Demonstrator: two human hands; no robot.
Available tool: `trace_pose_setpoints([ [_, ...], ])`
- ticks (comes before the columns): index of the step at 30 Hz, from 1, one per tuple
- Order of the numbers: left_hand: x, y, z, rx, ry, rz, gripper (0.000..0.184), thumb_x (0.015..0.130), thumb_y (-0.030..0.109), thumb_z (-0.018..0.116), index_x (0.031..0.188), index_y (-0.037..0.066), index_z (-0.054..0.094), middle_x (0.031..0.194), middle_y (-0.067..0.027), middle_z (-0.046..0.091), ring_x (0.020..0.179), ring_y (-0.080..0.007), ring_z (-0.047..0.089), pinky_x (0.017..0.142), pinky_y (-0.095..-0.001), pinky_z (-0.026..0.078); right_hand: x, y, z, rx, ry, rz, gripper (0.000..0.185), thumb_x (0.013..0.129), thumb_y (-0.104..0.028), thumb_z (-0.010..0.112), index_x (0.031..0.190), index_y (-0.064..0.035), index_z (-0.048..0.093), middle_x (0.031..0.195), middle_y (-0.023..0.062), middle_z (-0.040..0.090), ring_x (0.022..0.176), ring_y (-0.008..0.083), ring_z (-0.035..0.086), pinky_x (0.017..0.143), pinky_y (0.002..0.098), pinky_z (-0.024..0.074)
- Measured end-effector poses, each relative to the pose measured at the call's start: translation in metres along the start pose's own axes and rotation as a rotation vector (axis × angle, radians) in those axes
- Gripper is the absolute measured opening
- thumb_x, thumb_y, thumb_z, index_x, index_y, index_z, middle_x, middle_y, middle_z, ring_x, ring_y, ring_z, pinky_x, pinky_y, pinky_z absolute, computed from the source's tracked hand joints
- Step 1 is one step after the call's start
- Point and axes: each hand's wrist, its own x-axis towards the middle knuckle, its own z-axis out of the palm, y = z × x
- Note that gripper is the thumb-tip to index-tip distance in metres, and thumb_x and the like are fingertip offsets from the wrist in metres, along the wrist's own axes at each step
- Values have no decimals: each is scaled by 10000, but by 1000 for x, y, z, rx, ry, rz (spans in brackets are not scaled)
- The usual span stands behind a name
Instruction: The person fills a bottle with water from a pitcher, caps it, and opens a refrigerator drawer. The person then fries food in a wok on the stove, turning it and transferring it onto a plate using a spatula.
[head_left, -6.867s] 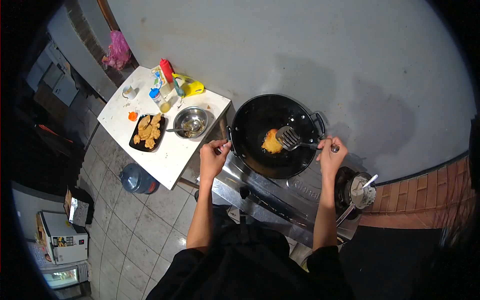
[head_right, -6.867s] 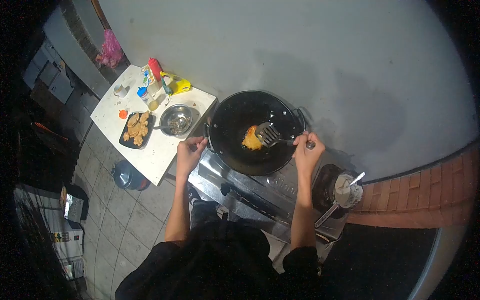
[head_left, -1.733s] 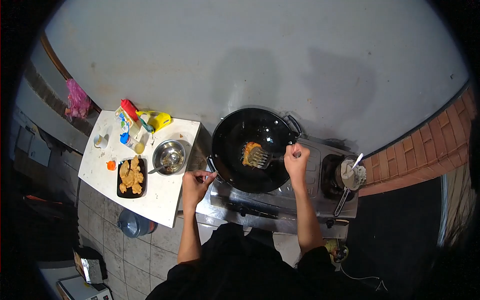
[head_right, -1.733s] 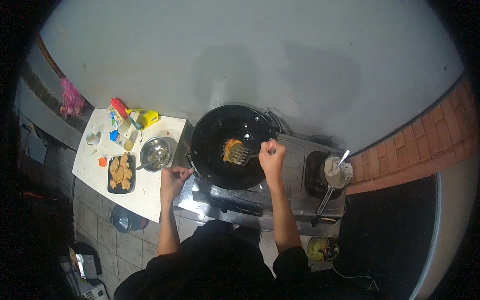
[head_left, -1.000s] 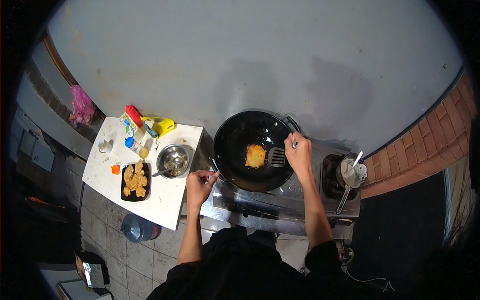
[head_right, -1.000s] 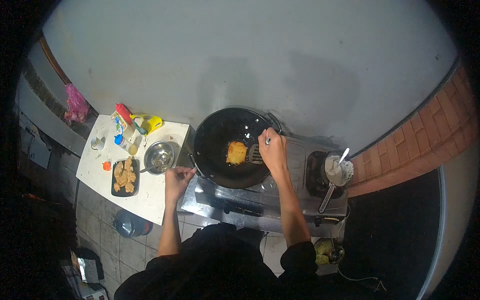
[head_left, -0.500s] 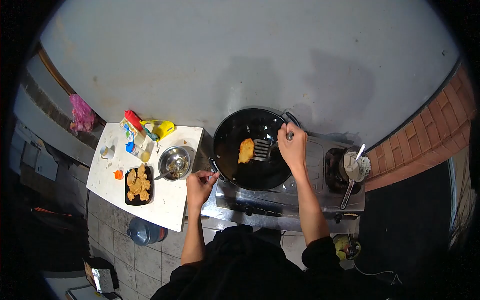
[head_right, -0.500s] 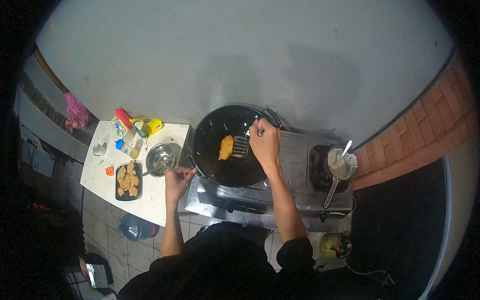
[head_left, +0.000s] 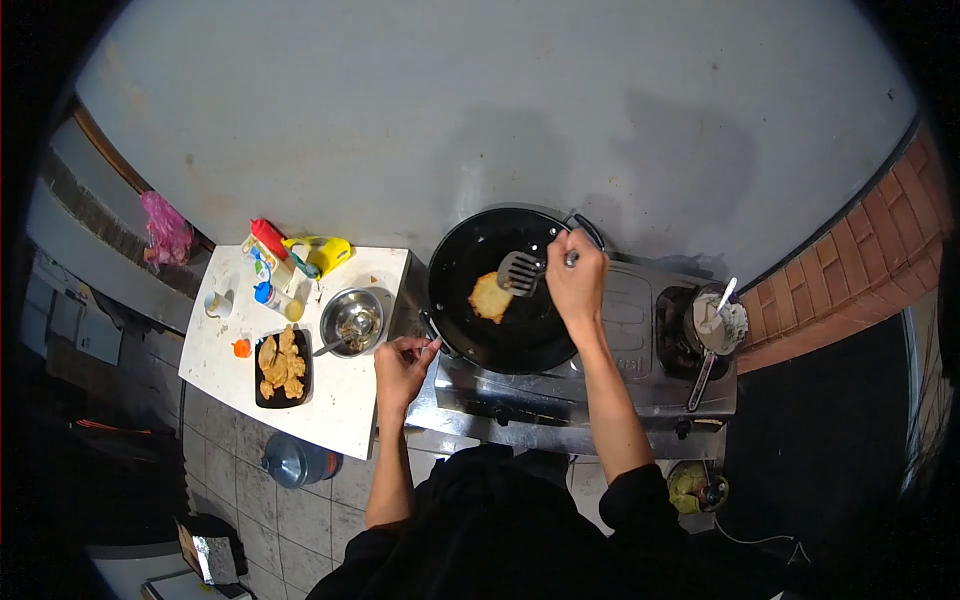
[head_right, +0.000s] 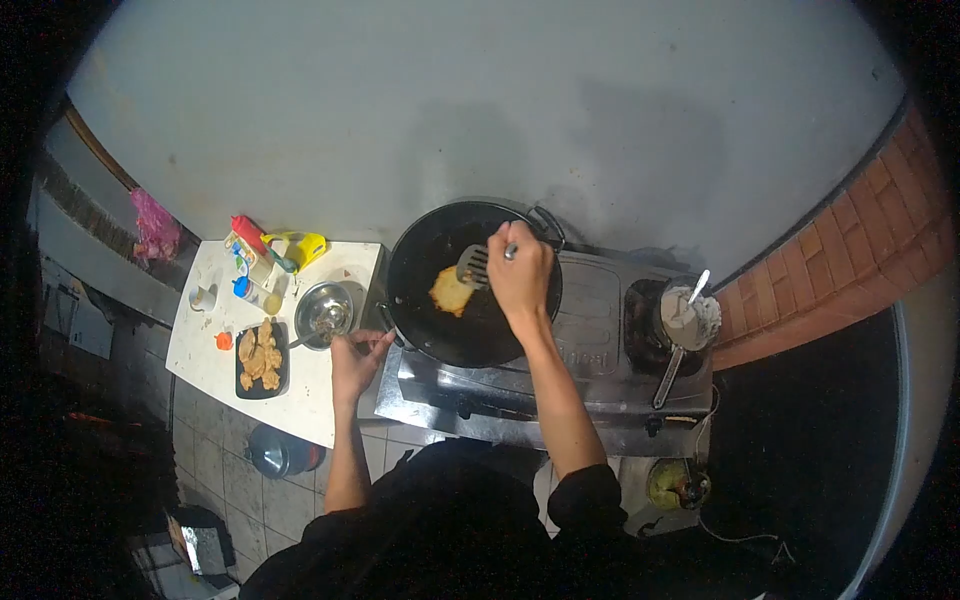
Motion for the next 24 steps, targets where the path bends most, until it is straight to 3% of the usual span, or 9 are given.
trace_pose_setpoints([
  [7, 0, -5, 2, -33, 6, 8, 241, 758, 174, 770, 784, -52, 690, 573, -66, 559, 505, -107, 491, 483, -261, 388, 3, 10, -40, -235, -137, 124, 239, 843, -96, 561, 664, 51, 502, 609, 248, 527, 642, 455, 548, 543, 470, 407],
  [18, 0, -7, 2, -43, -8, 28, 239, 762, 182, 765, 781, -45, 692, 583, -79, 575, 510, -113, 507, 490, -262, 401, -15, 28, -17, -211, -204, 145, 232, 830, -83, 563, 656, 56, 499, 633, 271, 529, 681, 461, 556, 540, 461, 414],
  [24, -1, -1, 1, -25, 13, 30, 233, 748, 183, 773, 780, -36, 698, 587, -90, 580, 509, -132, 520, 498, -273, 411, -18, 38, -4, -156, -124, 163, 242, 826, -77, 563, 644, 59, 479, 615, 265, 506, 655, 458, 550, 512, 443, 388],
])
